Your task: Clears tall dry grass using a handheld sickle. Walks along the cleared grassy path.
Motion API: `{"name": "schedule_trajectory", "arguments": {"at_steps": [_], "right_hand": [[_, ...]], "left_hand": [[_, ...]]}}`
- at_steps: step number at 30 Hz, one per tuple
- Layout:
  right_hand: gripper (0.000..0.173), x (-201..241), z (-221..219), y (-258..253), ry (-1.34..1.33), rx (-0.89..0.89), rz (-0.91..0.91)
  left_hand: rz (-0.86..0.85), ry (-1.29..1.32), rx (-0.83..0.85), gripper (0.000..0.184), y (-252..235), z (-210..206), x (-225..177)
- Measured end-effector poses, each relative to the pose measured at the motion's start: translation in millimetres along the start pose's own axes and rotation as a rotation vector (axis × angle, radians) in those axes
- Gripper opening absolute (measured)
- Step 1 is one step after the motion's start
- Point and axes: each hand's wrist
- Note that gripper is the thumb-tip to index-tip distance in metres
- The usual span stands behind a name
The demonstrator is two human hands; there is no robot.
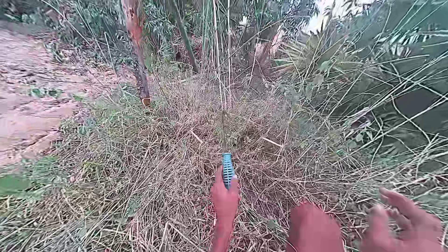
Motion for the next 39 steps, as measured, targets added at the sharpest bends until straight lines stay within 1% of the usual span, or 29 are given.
{"name": "schedule_trajectory", "arguments": {"at_steps": [1, 2, 3, 4, 5, 6, 7, 9, 11, 13, 14, 15, 17, 19, 20, 21, 22, 23, 25, 26, 27, 28, 29, 30, 33, 35, 37, 38, 39], "right_hand": [[0.04, 26, -48, -7, -0.096, 0.124, 0.004], [0.037, 49, -88, -13, -0.145, 0.345, -0.021], [0.038, 66, -119, -19, -0.162, 0.675, -0.075], [0.042, 78, -148, -24, -0.142, 1.024, -0.131], [0.045, 83, -174, -18, -0.093, 1.28, -0.148], [0.046, 86, -192, -3, -0.013, 1.445, -0.154], [0.045, 87, -204, 16, 0.086, 1.569, -0.147], [0.041, 93, -216, 48, 0.159, 1.72, -0.145], [0.037, 103, -233, 52, 0.087, 1.768, -0.132], [0.031, 109, -251, 45, -0.004, 1.752, -0.131], [0.03, 108, -260, 46, -0.04, 1.745, -0.139], [0.031, 105, -269, 49, -0.059, 1.737, -0.146], [0.035, 101, -275, 48, -0.036, 1.787, -0.16], [0.039, 107, -263, 34, -0.018, 1.912, -0.171], [0.041, 110, -258, 29, -0.039, 1.969, -0.147], [0.042, 108, -254, 27, -0.1, 1.985, -0.114], [0.041, 101, -255, 33, -0.2, 1.943, -0.048], [0.038, 89, -266, 49, -0.325, 1.849, 0.032], [0.032, 69, -281, 72, -0.475, 1.659, 0.1], [0.031, 64, -282, 73, -0.45, 1.644, 0.091], [0.031, 63, -280, 68, -0.37, 1.672, 0.061], [0.035, 68, -276, 54, -0.254, 1.801, 0.034], [0.039, 76, -273, 38, -0.166, 1.949, 0.016], [0.043, 76, -275, 35, -0.156, 2.017, 0.025], [0.046, 66, -288, 43, -0.275, 2.01, 0.013], [0.049, 63, -294, 44, -0.279, 2.031, -0.007], [0.047, 60, -296, 44, -0.296, 1.999, -0.032], [0.046, 58, -294, 43, -0.299, 1.98, -0.051], [0.047, 56, -293, 41, -0.279, 1.974, -0.062]], "left_hand": [[-0.068, 0.136, -0.016, 0.05, -7, -5, 12], [-0.072, 0.263, -0.005, 0.047, -15, -8, 26], [-0.045, 0.337, -0.007, 0.045, -23, -10, 40], [0.0, 0.356, -0.026, 0.044, -31, -11, 51], [0.076, 0.364, -0.058, 0.04, -39, -15, 57], [0.16, 0.376, -0.089, 0.037, -50, -21, 61], [0.233, 0.375, -0.102, 0.033, -61, -29, 66], [0.31, 0.387, -0.106, 0.03, -91, -47, 73], [0.332, 0.479, -0.113, 0.026, -137, -66, 73], [0.356, 0.585, -0.121, 0.023, -191, -87, 76], [0.359, 0.608, -0.127, 0.025, -219, -95, 82], [0.353, 0.593, -0.148, 0.026, -245, -104, 88], [0.344, 0.535, -0.175, 0.029, -290, -124, 99], [0.383, 0.527, -0.159, 0.034, -322, -140, 112], [0.407, 0.551, -0.169, 0.036, -335, -148, 120], [0.433, 0.594, -0.181, 0.039, -346, -154, 125], [0.449, 0.627, -0.192, 0.04, -356, -159, 130], [0.445, 0.623, -0.183, 0.038, -363, -164, 133], [0.434, 0.519, -0.145, 0.034, -370, -172, 136], [0.431, 0.465, -0.094, 0.034, -367, -174, 136], [0.43, 0.416, -0.037, 0.035, -362, -172, 137], [0.43, 0.399, 0.014, 0.036, -356, -166, 139], [0.422, 0.389, 0.036, 0.029, -352, -158, 147], [0.43, 0.394, 0.052, 0.021, -349, -150, 154], [0.504, 0.493, 0.196, 0.022, -337, -122, 164], [0.514, 0.393, 0.267, 0.018, -323, -113, 161], [0.501, 0.275, 0.286, 0.01, -308, -113, 157], [0.484, 0.205, 0.298, 0.014, -299, -115, 157], [0.455, 0.144, 0.303, 0.024, -289, -118, 156]]}}
Point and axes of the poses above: each hand's wrist, its own y-axis away from the middle knuckle, its own z-axis out of the back of the hand, x = y × z, and after that the axes turned 7 degrees about -z, right-handed
